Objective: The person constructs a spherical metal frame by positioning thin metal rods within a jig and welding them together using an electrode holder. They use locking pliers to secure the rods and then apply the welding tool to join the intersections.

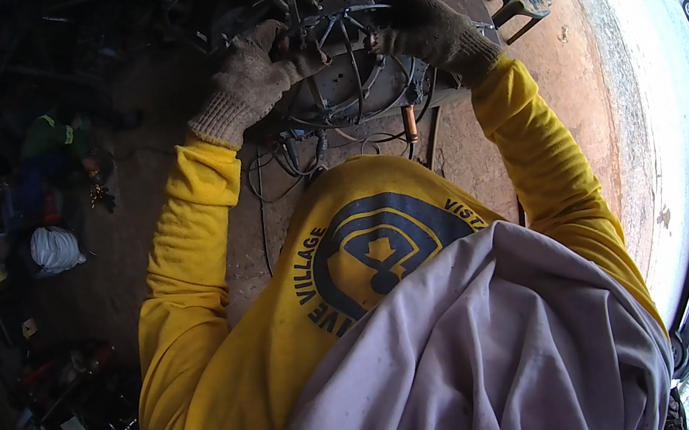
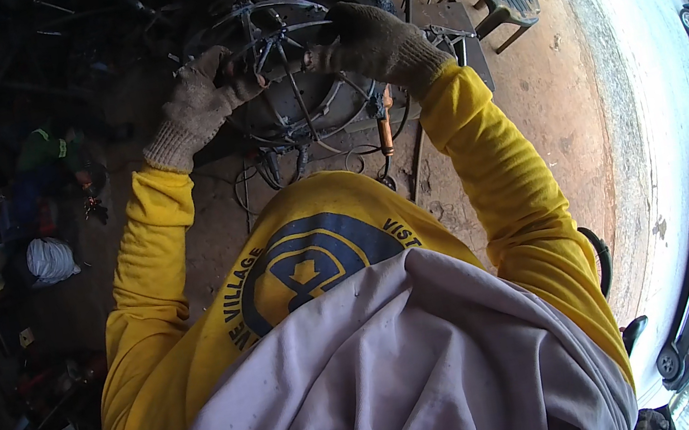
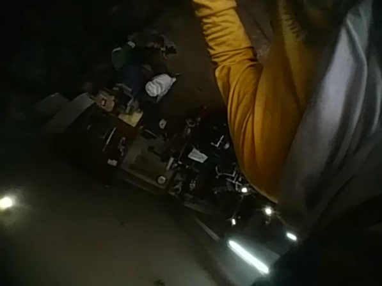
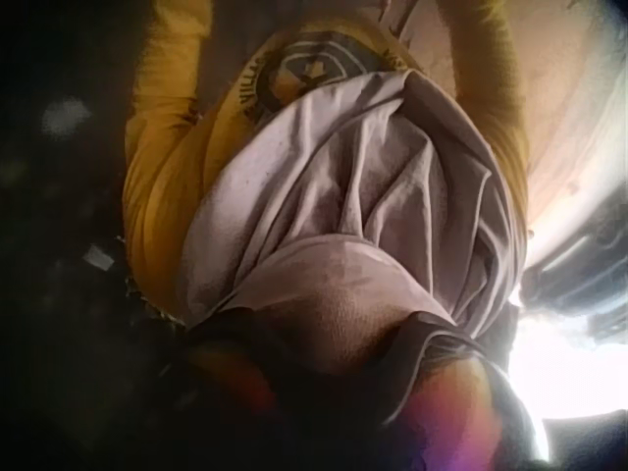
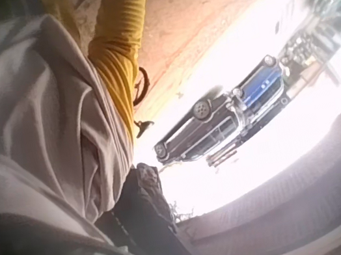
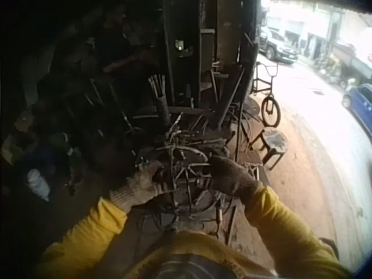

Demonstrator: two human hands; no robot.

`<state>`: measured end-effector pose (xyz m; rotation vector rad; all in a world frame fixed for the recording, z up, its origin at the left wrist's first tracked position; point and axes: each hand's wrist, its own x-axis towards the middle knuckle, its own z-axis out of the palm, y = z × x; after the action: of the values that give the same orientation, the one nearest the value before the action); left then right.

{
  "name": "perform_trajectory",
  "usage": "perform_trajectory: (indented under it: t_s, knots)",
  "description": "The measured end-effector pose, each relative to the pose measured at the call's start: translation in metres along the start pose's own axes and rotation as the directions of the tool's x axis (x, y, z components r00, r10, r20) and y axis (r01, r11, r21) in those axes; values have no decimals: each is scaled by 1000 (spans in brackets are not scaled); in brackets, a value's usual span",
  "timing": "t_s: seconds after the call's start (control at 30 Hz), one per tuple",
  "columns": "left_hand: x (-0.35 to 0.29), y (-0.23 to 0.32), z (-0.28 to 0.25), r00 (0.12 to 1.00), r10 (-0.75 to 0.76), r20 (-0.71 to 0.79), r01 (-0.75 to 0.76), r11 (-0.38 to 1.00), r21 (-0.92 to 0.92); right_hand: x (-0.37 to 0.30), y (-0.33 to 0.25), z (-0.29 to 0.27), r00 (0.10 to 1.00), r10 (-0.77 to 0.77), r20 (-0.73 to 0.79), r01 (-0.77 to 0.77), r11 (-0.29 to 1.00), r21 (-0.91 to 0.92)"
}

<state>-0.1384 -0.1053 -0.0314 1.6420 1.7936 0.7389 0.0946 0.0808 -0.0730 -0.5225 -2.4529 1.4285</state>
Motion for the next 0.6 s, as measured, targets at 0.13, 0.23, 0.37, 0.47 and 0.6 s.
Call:
perform_trajectory:
  t_s: [0.13, 0.23, 0.37, 0.47, 0.6]
  knots:
    - [4, -18, -1, 994, -26, 109, 72, 895, -441, 0, 7, 3, 1000, 9, 25, -9, 1000, 4]
    - [4, -2, -4, 998, -25, 65, 31, 996, -85, -2, 18, 3, 999, -27, -22, 29, 995, 95]
    - [0, 18, -7, 998, -58, 8, 56, 979, 197, 1, 14, 5, 999, -20, -46, 27, 988, 153]
    - [-3, 18, -7, 999, -37, -34, 40, 996, 77, 4, 14, 5, 1000, -27, -13, 28, 997, 75]
    - [-2, 18, -6, 992, -125, 5, 125, 992, 17, 4, 11, 7, 997, -71, -31, 73, 993, 98]
